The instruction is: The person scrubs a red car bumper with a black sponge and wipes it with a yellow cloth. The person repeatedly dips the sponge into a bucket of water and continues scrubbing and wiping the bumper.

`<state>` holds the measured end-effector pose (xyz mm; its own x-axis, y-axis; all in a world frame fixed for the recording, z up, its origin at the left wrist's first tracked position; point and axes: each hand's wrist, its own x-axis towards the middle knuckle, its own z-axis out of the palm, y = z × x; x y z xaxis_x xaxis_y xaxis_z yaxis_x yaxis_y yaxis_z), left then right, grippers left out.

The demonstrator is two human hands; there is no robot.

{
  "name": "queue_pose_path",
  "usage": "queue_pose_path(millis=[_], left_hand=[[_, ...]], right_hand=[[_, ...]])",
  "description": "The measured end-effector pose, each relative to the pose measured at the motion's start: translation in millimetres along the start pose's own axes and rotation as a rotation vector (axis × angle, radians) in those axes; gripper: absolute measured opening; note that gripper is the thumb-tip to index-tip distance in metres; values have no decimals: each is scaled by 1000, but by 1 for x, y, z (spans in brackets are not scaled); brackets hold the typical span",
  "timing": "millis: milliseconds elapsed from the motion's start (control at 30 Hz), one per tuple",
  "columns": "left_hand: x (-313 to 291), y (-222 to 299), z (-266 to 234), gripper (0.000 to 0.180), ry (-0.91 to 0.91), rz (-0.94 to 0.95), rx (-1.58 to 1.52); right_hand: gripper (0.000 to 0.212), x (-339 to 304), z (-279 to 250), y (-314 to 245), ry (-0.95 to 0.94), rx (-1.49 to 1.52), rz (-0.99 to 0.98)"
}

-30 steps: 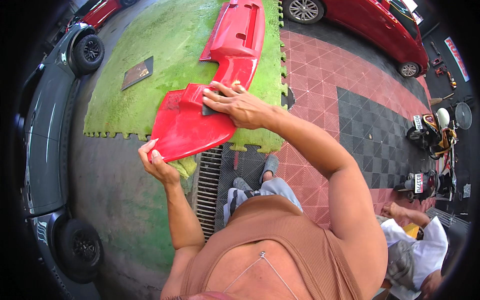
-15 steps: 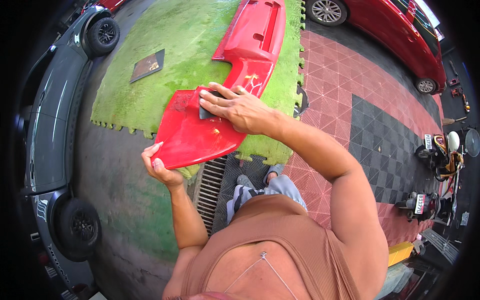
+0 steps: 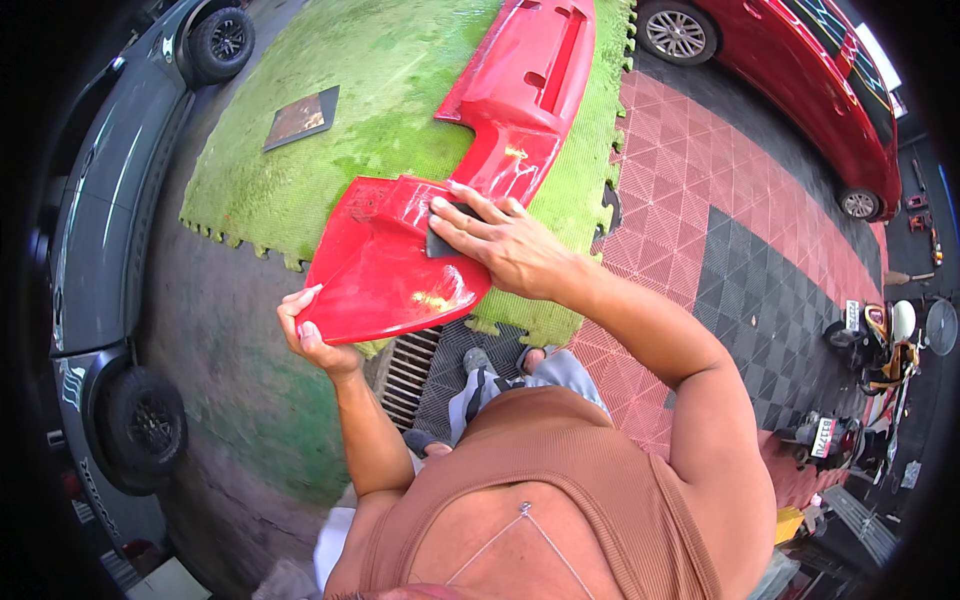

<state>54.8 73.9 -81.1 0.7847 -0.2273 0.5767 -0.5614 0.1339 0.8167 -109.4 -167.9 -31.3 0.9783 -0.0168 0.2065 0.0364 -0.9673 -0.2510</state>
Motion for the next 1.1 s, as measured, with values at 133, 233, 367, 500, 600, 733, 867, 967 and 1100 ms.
queue_pose_path(millis=[133,233,367,500,600,733,867,967,1100], left_hand=[[0,2,5,48,20,-50,-39],[1,4,-1,48,-9,-53,11],[0,1,1,49,17,-35,-5],[-2,-1,1,49,21,-44,-21],[-2,0,-1,50,16,-51,-4],[0,-1,9,50,68,-46,-34],[-4,0,2,51,39,-45,-15],[-7,2,3,50,48,-75,-28],[-3,2,7,50,64,-54,-27]], right_hand=[[74,16,-1,3,29,-61,-8],[78,20,1,7,42,22,-18],[76,-12,10,20,42,-75,-11],[75,27,-5,10,51,-5,-62],[76,18,-8,4,39,-18,-30],[71,28,-14,0,62,-117,-13],[66,36,1,-15,143,-17,4],[65,24,1,-18,91,-84,31],[64,39,7,-41,166,-74,101]])
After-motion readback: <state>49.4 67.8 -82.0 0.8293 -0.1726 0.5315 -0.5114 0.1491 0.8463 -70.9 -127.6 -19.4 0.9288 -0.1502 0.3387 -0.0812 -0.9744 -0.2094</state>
